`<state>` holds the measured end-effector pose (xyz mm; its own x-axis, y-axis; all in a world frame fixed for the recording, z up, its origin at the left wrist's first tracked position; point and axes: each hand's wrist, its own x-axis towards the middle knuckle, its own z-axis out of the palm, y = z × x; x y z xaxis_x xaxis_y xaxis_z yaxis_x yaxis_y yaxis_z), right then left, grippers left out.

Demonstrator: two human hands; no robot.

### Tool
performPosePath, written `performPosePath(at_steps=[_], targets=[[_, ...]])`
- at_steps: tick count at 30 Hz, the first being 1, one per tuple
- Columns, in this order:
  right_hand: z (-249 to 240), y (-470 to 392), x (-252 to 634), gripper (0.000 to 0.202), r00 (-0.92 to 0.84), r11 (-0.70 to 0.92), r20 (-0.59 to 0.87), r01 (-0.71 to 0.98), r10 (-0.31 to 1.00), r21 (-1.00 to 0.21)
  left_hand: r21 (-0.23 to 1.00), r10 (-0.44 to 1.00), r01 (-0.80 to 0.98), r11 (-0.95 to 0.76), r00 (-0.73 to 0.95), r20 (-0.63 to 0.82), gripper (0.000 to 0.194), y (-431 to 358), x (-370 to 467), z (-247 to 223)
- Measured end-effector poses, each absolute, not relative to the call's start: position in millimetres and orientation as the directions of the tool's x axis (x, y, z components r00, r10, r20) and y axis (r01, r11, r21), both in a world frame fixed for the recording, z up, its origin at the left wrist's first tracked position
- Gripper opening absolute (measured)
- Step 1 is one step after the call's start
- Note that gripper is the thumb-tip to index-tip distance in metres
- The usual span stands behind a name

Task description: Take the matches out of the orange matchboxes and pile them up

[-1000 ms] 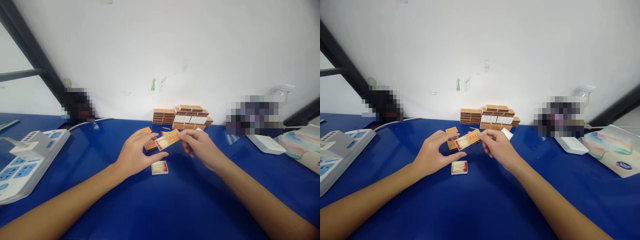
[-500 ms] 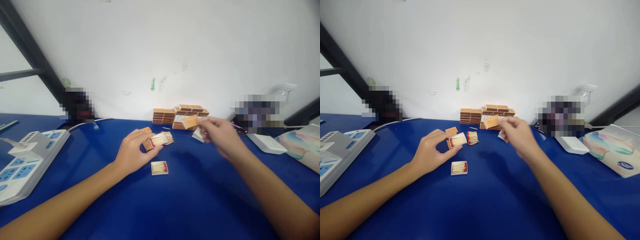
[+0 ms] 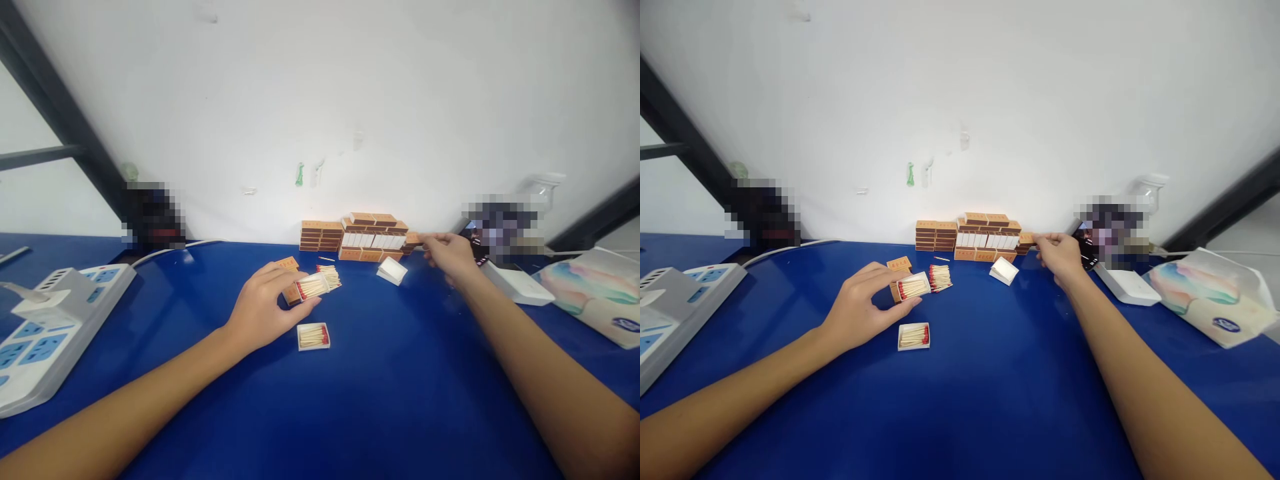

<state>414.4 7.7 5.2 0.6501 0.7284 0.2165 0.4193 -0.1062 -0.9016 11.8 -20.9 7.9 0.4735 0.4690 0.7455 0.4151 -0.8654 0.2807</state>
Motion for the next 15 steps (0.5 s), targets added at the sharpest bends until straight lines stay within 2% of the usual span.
performPosePath(at_steps=[5, 15], targets=[[3.2, 4.9, 410.3, 0.021, 0.629, -0.096, 0.161, 0.355, 0.761, -0.930, 0.282, 0.466, 0.405, -0.870, 0.484, 0.741, 0.029, -22.2, 12.8, 8.7], [-3.3, 5.6, 406.0, 0.028, 0.602, -0.109, 0.228, 0.470, 0.765, -0.876, 0.256, 0.434, 0.368, -0.894, 0.566, 0.701, 0.032, -21.9, 12.2, 7.4]])
